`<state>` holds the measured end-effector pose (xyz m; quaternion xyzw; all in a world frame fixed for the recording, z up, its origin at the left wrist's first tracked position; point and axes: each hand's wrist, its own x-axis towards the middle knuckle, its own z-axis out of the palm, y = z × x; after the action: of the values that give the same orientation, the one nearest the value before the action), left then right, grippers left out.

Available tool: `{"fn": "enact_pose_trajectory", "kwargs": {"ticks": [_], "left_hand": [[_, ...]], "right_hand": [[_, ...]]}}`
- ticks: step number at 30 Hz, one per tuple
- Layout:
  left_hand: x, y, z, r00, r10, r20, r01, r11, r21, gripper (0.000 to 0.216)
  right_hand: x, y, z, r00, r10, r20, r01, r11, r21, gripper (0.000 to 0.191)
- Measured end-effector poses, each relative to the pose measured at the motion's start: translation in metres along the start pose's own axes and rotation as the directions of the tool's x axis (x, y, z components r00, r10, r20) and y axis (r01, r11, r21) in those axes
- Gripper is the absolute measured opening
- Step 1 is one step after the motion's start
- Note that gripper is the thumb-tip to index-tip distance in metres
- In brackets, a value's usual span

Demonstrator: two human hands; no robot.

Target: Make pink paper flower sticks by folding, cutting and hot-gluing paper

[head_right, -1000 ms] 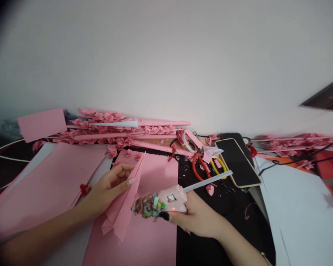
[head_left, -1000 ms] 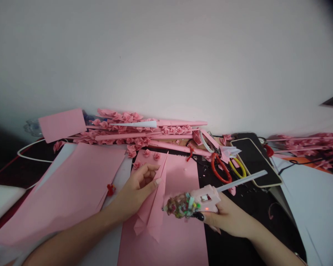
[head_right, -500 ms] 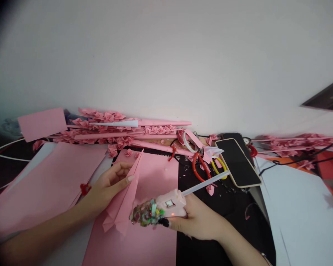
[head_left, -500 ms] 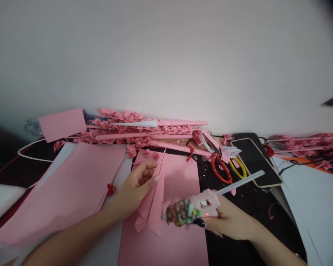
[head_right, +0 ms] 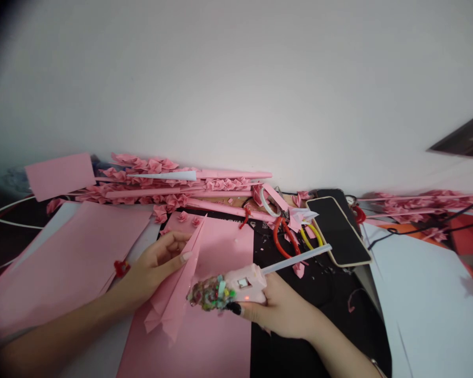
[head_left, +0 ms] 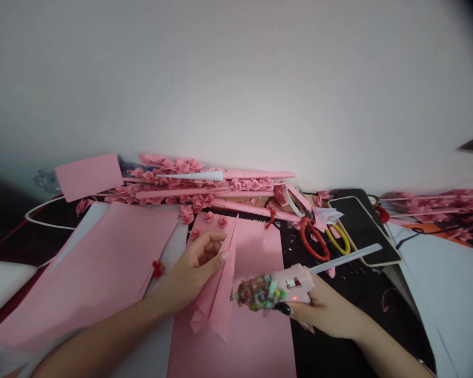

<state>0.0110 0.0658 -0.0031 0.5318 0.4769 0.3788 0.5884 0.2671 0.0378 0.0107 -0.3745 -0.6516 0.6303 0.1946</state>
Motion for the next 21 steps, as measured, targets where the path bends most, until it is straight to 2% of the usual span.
{"fn": "enact_pose_trajectory", "kwargs": {"ticks": [5,11,17,21], "left_hand": [[-0.0008,-0.0012,-0.001,0.999,0.006,0.053,-0.008,1.0,0.029,0.026],[-0.0024,-0.0015,-0.0021,0.99,-0.001,0.144,0.007,0.999,-0.039,0.025],[-0.0036,0.0034,-0.0004,0.974,-0.035,0.226,0.06,0.993,-0.105,0.024],[-0.0039,0.0023,0.0005,0.973,-0.053,0.225,0.083,0.988,-0.128,0.024]], "right_hand": [[0.0007,0.0037,0.0005,0.997,0.04,-0.069,-0.038,0.999,0.028,0.029],[0.0058,0.0006,0.0016,0.974,0.077,-0.214,-0.063,0.995,0.072,0.037],[0.0088,0.0004,0.0004,0.963,0.04,-0.267,-0.03,0.999,0.039,0.04],[0.0099,0.0004,-0.0005,0.957,0.007,-0.291,-0.008,1.0,-0.001,0.045]]}}
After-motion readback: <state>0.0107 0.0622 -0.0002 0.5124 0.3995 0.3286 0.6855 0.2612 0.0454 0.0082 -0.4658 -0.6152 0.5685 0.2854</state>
